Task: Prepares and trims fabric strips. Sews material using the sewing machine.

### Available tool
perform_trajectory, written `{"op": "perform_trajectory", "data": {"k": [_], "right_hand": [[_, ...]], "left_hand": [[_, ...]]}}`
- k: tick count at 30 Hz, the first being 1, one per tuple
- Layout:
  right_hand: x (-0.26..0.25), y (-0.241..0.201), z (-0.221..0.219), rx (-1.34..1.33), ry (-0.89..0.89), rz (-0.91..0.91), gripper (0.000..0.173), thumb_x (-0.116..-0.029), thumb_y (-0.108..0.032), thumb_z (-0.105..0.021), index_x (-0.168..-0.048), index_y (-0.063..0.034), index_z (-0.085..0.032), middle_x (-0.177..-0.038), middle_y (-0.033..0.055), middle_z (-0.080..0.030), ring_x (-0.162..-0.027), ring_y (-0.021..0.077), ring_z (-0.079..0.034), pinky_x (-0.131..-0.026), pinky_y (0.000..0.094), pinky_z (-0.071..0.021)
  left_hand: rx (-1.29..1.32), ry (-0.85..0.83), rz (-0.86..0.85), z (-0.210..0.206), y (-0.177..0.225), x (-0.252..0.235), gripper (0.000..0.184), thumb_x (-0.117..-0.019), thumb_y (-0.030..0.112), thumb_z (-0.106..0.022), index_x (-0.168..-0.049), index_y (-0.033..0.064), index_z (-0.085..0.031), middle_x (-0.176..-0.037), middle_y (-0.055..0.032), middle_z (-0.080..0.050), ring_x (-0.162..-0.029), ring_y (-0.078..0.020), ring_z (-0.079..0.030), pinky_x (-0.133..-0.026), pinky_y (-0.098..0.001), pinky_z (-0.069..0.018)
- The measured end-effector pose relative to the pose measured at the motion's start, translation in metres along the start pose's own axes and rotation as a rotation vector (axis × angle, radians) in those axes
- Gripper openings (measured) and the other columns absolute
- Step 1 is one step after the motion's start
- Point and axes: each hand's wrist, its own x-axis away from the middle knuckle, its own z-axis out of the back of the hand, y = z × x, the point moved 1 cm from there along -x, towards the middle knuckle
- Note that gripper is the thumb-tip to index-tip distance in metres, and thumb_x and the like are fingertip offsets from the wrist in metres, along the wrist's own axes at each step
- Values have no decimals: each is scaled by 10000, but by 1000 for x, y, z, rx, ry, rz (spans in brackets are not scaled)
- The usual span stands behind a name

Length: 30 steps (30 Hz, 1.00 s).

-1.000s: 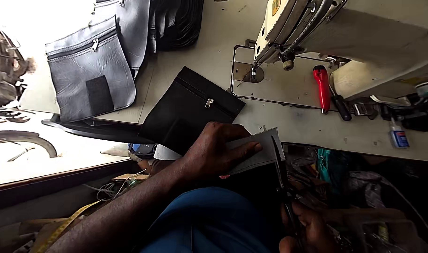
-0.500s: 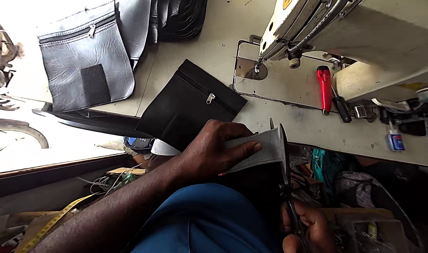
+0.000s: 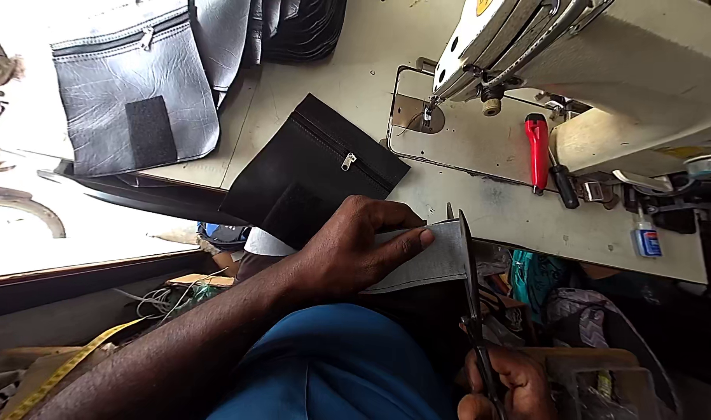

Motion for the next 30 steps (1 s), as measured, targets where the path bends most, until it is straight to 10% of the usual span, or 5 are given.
{"op": "perform_trajectory", "data": {"k": [23,30], "right_hand": [[6,7,-5,39,73,4,440,-844,-402,-853,-683,-56,-634,-562,-21,-569,-482,-14,-468,-446,166,-364],[-26,23,37,331,300,-50,474,-813,-550,-830,-705,-122,-656,-577,-32,-598,-456,53,-511,-412,258,-440]], "left_hand": [[14,10,-9,-3,-4,-1,203,-1023,193,-633,-923,73,-761,-758,46,-697,-631,-29,-635,-535,-195,-543],[84,32,11,4,-2,1,234,-1037,206,-614,-898,62,-735,-718,11,-676,-593,-73,-627,-516,-228,-542]]}}
